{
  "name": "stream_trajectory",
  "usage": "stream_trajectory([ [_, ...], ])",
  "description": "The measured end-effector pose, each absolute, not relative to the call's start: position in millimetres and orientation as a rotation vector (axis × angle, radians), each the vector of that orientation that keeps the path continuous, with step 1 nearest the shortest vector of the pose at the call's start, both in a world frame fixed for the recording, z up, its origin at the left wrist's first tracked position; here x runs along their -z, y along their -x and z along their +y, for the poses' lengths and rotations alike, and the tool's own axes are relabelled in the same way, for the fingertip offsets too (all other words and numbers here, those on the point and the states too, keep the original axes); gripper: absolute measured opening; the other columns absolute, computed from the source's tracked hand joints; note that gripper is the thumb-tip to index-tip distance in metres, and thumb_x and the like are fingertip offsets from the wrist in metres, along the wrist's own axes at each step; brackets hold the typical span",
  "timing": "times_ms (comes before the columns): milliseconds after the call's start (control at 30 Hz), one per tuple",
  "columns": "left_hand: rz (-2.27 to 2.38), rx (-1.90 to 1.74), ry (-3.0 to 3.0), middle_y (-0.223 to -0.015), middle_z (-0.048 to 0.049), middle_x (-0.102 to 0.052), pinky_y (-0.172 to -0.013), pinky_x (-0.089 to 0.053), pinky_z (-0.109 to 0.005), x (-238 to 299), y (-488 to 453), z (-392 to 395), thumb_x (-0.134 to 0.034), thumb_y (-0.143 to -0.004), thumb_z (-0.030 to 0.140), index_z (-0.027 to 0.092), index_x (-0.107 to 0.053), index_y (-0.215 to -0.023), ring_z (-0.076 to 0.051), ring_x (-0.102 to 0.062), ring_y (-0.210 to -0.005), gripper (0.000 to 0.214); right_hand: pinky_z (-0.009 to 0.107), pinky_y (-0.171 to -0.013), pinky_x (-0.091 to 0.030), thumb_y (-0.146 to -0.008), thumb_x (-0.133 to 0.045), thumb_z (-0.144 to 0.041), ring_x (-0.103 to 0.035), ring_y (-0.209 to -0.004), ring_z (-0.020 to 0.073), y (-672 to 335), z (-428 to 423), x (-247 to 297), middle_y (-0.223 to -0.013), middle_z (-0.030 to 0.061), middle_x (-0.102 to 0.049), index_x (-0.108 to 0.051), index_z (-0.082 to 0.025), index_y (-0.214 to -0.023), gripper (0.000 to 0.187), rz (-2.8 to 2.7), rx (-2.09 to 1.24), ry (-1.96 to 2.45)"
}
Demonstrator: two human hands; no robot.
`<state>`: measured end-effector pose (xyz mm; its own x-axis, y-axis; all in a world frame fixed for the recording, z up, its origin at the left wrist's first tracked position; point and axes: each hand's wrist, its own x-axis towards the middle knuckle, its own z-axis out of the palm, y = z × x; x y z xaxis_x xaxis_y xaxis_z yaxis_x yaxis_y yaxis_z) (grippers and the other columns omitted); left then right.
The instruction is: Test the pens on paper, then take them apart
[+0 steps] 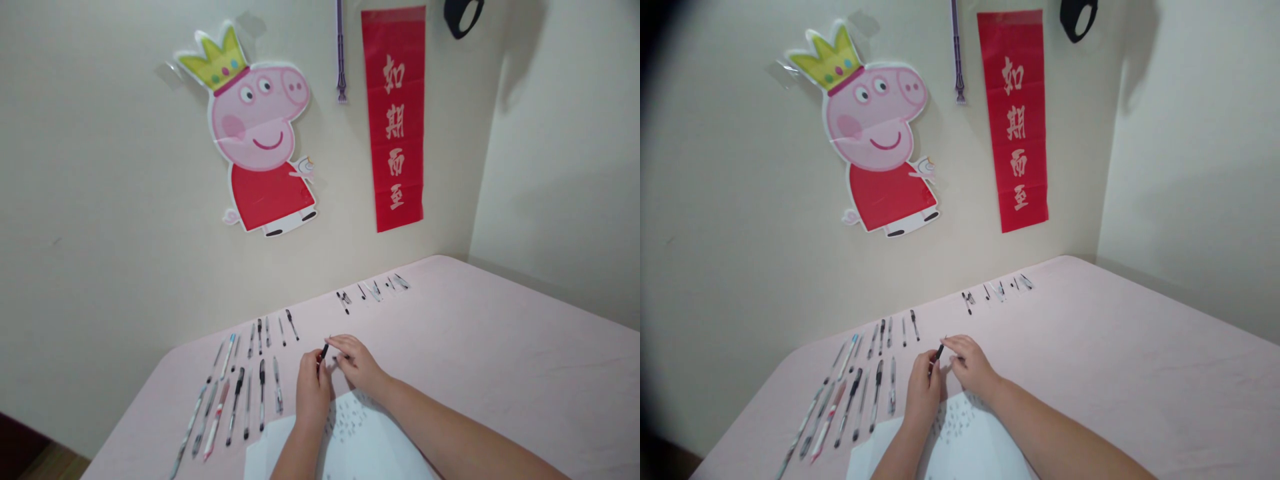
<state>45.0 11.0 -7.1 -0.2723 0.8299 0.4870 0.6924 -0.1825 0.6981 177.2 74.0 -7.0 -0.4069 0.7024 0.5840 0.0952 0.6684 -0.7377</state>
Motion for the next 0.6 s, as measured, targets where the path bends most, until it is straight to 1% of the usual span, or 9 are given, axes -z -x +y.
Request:
stream_trajectory([
  [167,1.917,-1.381,-1.819,-0.086,-0.0057,-0.058,-0.076,-0.047,-0.034,6.8,-45.0,9.9,-0.039,-0.081,0.017,0.017,-0.056,-0.095,-0.018,-0.057,-0.082,0.021,0.042,-0.100,-0.038,-0.071,-0.045,-0.007,-0.053,-0.109,0.0200,-178.0,76.7,11.8,-0.112,0.0076,-0.064,-0.063,-0.024,-0.114,0.049,-1.820,-0.791,0.697],
  [333,1.983,-1.308,-1.840,-0.086,-0.0051,-0.059,-0.074,-0.046,-0.033,5.9,-44.6,8.4,-0.041,-0.081,0.017,0.018,-0.056,-0.094,-0.018,-0.057,-0.081,0.020,0.037,-0.095,-0.042,-0.079,-0.044,-0.016,-0.051,-0.113,0.0189,-188.2,86.9,17.1,-0.120,0.0085,-0.058,-0.060,-0.022,-0.117,0.042,-1.611,-0.843,0.844],
  [433,2.018,-1.244,-1.863,-0.085,-0.0049,-0.059,-0.073,-0.045,-0.032,4.3,-44.8,7.7,-0.042,-0.079,0.014,0.019,-0.057,-0.090,-0.019,-0.057,-0.081,0.019,0.035,-0.090,-0.045,-0.080,-0.042,-0.020,-0.054,-0.107,0.0182,-196.2,95.7,19.4,-0.122,0.0086,-0.055,-0.054,-0.021,-0.121,0.043,-1.462,-0.838,0.930],
  [533,2.059,-1.177,-1.885,-0.083,-0.0049,-0.059,-0.073,-0.043,-0.032,1.5,-45.1,6.8,-0.044,-0.075,0.009,0.019,-0.058,-0.084,-0.019,-0.056,-0.082,0.019,0.033,-0.082,-0.048,-0.079,-0.043,-0.024,-0.058,-0.099,0.0177,-204.2,103.7,21.2,-0.125,0.0082,-0.051,-0.047,-0.023,-0.127,0.048,-1.291,-0.858,1.010],
  [600,2.063,-1.141,-1.913,-0.082,-0.0052,-0.060,-0.072,-0.042,-0.031,-0.2,-45.3,6.5,-0.046,-0.073,0.006,0.018,-0.059,-0.081,-0.019,-0.056,-0.081,0.020,0.031,-0.076,-0.049,-0.080,-0.043,-0.028,-0.060,-0.094,0.0179,-209.3,107.9,23.0,-0.120,0.0087,-0.054,-0.043,-0.022,-0.130,0.050,-1.215,-0.891,1.056],
])
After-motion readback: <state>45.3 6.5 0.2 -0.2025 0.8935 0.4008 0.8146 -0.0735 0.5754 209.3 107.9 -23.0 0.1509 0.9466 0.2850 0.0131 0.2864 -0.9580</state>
